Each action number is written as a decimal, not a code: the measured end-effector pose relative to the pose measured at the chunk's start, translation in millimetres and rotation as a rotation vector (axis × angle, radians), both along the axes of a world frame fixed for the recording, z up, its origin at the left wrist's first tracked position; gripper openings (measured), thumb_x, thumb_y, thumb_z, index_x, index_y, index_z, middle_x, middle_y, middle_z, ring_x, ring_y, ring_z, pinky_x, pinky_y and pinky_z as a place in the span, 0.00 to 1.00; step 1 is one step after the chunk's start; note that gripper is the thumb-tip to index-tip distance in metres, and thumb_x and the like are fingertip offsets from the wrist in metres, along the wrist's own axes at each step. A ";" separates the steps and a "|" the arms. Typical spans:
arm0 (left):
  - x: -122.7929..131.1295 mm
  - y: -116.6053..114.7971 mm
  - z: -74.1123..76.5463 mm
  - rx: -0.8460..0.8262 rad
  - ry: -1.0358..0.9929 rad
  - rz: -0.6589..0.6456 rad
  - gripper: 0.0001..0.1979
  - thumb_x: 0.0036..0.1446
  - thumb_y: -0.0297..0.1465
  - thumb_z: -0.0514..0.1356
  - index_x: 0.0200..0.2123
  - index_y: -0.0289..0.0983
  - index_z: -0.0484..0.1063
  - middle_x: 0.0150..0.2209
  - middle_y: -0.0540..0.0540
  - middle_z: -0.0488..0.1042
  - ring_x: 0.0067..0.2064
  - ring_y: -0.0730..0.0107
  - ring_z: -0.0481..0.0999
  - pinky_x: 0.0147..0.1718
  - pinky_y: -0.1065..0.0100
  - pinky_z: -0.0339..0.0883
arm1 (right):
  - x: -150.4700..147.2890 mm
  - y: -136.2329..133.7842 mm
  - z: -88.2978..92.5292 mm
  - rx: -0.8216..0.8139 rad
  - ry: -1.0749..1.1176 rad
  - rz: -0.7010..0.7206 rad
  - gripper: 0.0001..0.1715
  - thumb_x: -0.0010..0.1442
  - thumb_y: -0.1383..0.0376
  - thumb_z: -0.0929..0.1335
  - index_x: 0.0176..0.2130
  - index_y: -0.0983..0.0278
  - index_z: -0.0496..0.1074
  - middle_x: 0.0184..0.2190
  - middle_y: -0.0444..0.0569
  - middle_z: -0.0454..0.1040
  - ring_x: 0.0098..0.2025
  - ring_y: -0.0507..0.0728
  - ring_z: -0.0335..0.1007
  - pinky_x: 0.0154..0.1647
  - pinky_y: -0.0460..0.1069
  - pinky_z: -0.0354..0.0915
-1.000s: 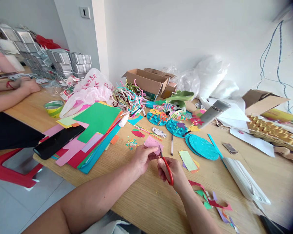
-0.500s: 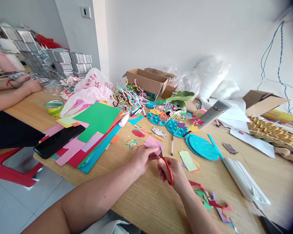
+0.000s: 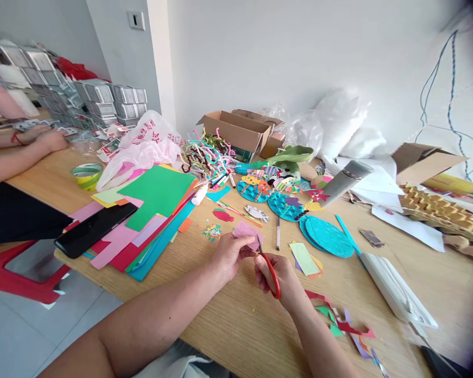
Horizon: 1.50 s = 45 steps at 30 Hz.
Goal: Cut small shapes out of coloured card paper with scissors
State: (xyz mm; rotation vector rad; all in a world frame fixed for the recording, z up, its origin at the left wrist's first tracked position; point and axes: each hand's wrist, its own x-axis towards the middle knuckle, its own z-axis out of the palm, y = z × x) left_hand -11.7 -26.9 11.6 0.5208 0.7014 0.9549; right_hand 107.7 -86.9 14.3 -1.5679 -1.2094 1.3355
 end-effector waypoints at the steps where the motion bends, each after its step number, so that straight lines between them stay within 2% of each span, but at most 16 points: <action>1: 0.3 -0.1 0.2 0.001 0.004 0.003 0.10 0.37 0.29 0.67 0.25 0.30 0.74 0.25 0.46 0.73 0.26 0.73 0.71 0.27 0.70 0.63 | 0.1 0.1 -0.2 0.003 0.002 0.002 0.26 0.50 0.46 0.69 0.21 0.65 0.64 0.12 0.42 0.66 0.12 0.48 0.61 0.12 0.42 0.56; 23: 1.0 1.8 -3.8 0.072 0.048 0.010 0.08 0.39 0.29 0.66 0.25 0.31 0.74 0.24 0.47 0.73 0.26 0.73 0.70 0.27 0.70 0.63 | 1.6 0.0 -3.7 -0.017 0.036 -0.012 0.27 0.49 0.45 0.69 0.21 0.65 0.62 0.11 0.41 0.66 0.11 0.48 0.61 0.10 0.41 0.55; 37: 0.7 2.2 -3.6 0.133 0.085 -0.013 0.07 0.40 0.28 0.64 0.26 0.31 0.75 0.26 0.46 0.74 0.27 0.73 0.70 0.28 0.71 0.64 | 1.4 -0.2 0.4 -0.008 0.020 0.008 0.27 0.49 0.46 0.69 0.21 0.66 0.64 0.12 0.42 0.67 0.12 0.49 0.63 0.11 0.42 0.58; 45: -0.2 2.8 -3.7 0.168 0.111 -0.018 0.06 0.41 0.28 0.63 0.26 0.32 0.75 0.25 0.46 0.73 0.26 0.74 0.69 0.27 0.71 0.63 | 2.7 0.2 1.3 -0.022 -0.012 0.004 0.26 0.49 0.46 0.69 0.21 0.65 0.63 0.12 0.41 0.66 0.11 0.48 0.62 0.11 0.41 0.57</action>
